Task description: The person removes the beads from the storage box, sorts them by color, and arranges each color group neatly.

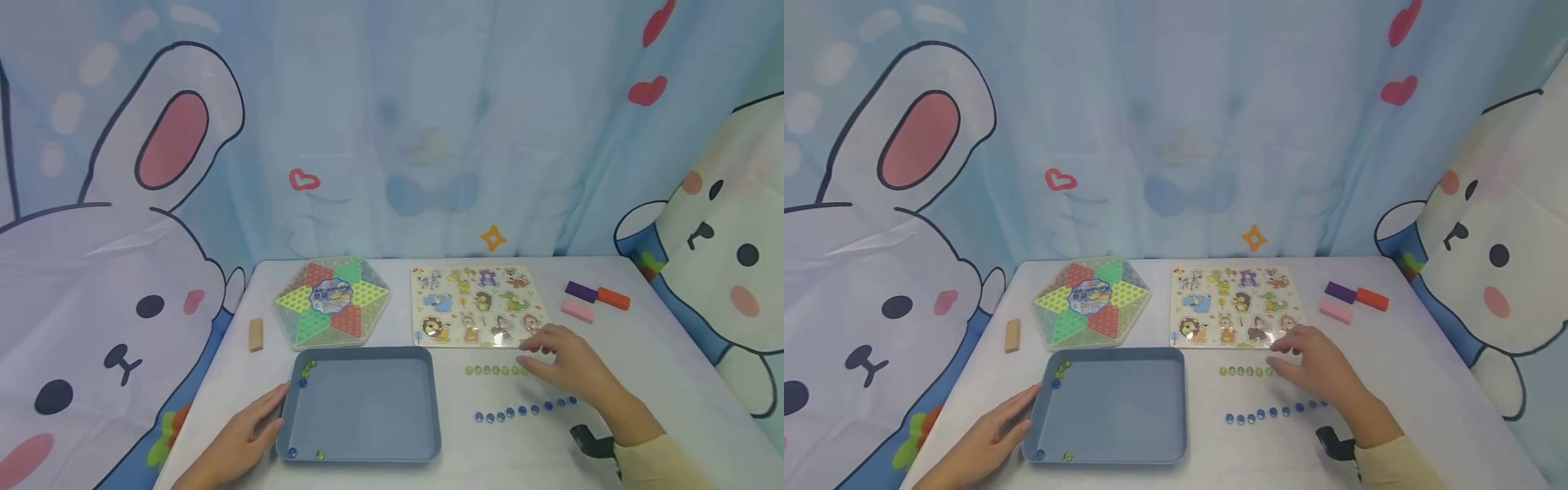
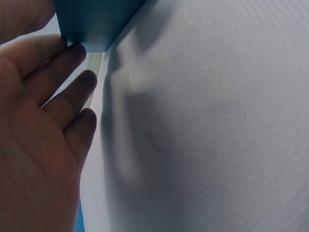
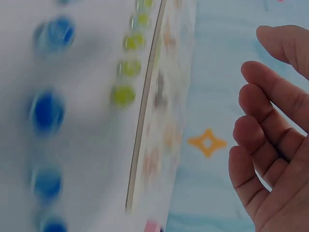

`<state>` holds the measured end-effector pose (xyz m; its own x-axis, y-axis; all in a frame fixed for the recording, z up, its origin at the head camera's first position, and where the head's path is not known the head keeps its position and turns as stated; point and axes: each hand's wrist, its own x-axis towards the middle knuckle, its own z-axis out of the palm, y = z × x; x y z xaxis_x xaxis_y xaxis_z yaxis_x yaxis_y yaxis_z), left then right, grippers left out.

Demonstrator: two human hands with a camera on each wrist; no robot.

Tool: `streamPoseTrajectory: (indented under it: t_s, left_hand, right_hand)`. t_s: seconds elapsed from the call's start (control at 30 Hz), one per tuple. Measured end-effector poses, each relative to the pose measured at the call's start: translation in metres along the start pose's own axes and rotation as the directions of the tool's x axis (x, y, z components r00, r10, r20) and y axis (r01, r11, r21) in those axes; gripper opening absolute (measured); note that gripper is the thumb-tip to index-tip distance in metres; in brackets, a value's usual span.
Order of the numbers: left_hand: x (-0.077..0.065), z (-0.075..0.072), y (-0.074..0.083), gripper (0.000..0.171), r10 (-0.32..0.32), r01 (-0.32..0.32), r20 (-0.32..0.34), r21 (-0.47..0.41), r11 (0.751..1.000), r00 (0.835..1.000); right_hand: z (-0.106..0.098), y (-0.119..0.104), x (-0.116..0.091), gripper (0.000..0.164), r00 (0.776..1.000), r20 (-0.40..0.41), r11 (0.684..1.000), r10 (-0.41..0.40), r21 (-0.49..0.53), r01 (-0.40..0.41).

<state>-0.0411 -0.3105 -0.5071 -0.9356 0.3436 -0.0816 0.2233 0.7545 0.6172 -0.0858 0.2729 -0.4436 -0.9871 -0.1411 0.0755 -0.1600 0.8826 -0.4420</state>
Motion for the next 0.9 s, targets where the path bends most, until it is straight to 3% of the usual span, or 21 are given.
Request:
streamPoseTrajectory:
  t_s: [0.3, 0.43, 0.53, 0.6, 0.77, 0.9]
  left_hand:
    - [0.001, 0.000, 0.001, 0.060, -0.008, 0.008, 0.005, 0.004, 1.000, 1.000]
    - [0.001, -0.002, 0.003, 0.062, -0.026, 0.026, 0.020, -0.005, 1.000, 0.999]
    - [0.000, -0.003, 0.004, 0.061, -0.025, 0.025, 0.013, -0.002, 1.000, 1.000]
    - [0.000, -0.004, 0.004, 0.060, -0.018, 0.018, 0.004, -0.001, 1.000, 1.000]
    - [0.000, -0.003, 0.005, 0.059, -0.010, 0.010, -0.014, 0.002, 1.000, 1.000]
    - [0.000, -0.002, 0.005, 0.059, -0.014, 0.014, -0.012, -0.003, 1.000, 1.000]
  right_hand:
    - [0.043, -0.067, 0.040, 0.015, 0.979, 0.026, 0.978, -0.202, 0.056, 0.200]
    - [0.057, -0.105, 0.058, 0.018, 0.940, 0.075, 0.943, -0.332, 0.065, 0.327]
    - [0.068, -0.134, 0.069, 0.024, 0.882, 0.123, 0.890, -0.455, 0.063, 0.451]
    - [0.075, -0.154, 0.075, 0.028, 0.829, 0.171, 0.846, -0.533, 0.068, 0.530]
    - [0.098, -0.194, 0.085, 0.031, 0.667, 0.287, 0.715, -0.687, 0.106, 0.691]
    - [0.122, -0.215, 0.089, 0.030, 0.558, 0.329, 0.621, -0.762, 0.124, 0.774]
